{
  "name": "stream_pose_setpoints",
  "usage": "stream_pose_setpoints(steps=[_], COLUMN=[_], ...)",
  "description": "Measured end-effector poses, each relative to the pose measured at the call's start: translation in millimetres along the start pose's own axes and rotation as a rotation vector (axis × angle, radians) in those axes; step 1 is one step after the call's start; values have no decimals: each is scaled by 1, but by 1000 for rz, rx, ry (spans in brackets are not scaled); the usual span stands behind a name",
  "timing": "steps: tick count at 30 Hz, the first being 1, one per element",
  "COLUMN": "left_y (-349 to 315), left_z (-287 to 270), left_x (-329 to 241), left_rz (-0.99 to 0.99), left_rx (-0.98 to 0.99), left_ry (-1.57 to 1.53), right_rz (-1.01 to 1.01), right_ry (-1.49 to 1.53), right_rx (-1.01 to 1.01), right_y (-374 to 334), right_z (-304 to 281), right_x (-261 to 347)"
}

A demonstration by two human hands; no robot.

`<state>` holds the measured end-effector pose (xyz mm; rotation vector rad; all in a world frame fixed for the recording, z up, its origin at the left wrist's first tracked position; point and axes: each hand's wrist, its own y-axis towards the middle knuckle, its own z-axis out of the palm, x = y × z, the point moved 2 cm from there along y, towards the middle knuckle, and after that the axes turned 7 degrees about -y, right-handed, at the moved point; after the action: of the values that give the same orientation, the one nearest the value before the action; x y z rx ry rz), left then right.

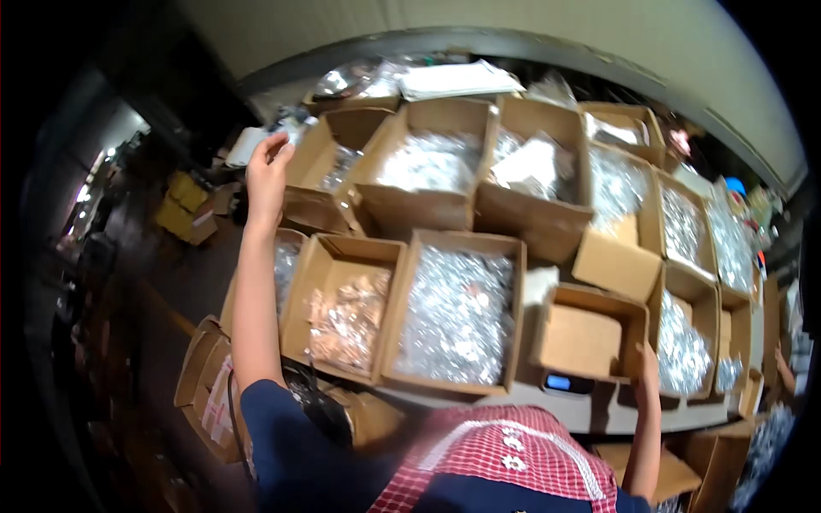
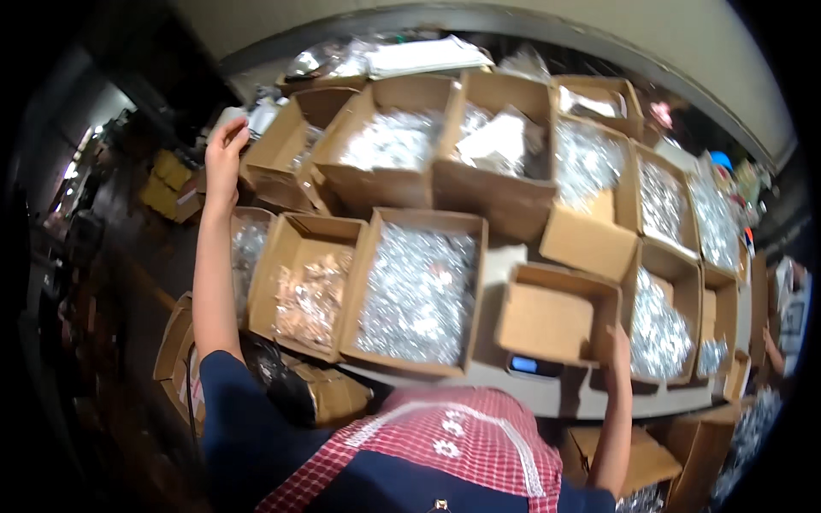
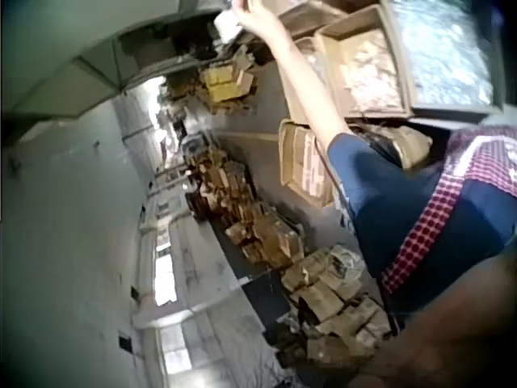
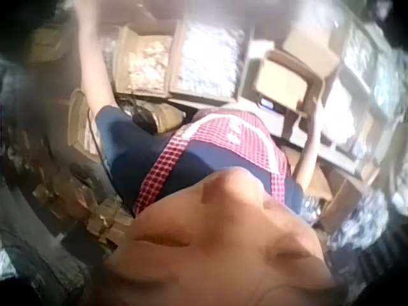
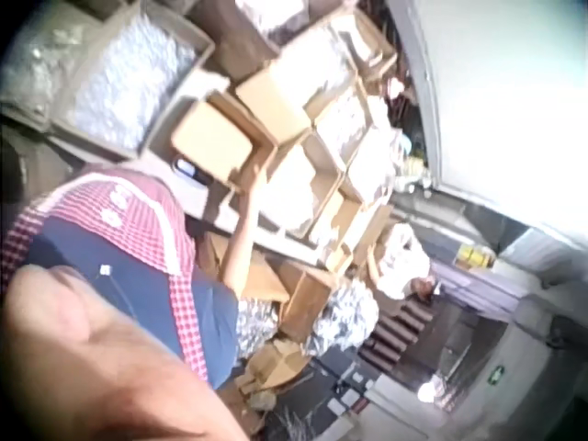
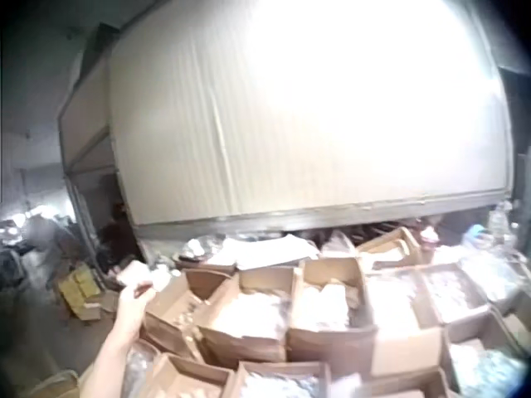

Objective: The person places small metal hardware pieces from several boxes into a plastic bag, weighs the bag on a scale, and adjusts the quantity until reaching the target weight.

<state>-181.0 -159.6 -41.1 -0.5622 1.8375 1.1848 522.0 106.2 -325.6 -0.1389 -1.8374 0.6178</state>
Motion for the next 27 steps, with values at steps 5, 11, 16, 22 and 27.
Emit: stream_pose_setpoints(steps=[5, 11, 16, 22, 27], left_y=[88, 146, 173, 182, 182], left_z=[-71, 17, 65, 97, 100], left_x=[124, 274, 331, 324, 256], left_rz=[5, 31, -88, 147, -280], left_rx=[-247, 509, 823, 463, 121], left_ry=[633, 955, 1323, 1052, -555], right_rz=[-380, -687, -763, -729, -908], right_ry=[-177, -436, -511, -461, -464], right_rx=[-205, -262, -244, -30, 245], right_y=[-9, -35, -58, -14, 16], right_z=[18, 62, 126, 183, 318], right_x=[29, 146, 229, 282, 358])
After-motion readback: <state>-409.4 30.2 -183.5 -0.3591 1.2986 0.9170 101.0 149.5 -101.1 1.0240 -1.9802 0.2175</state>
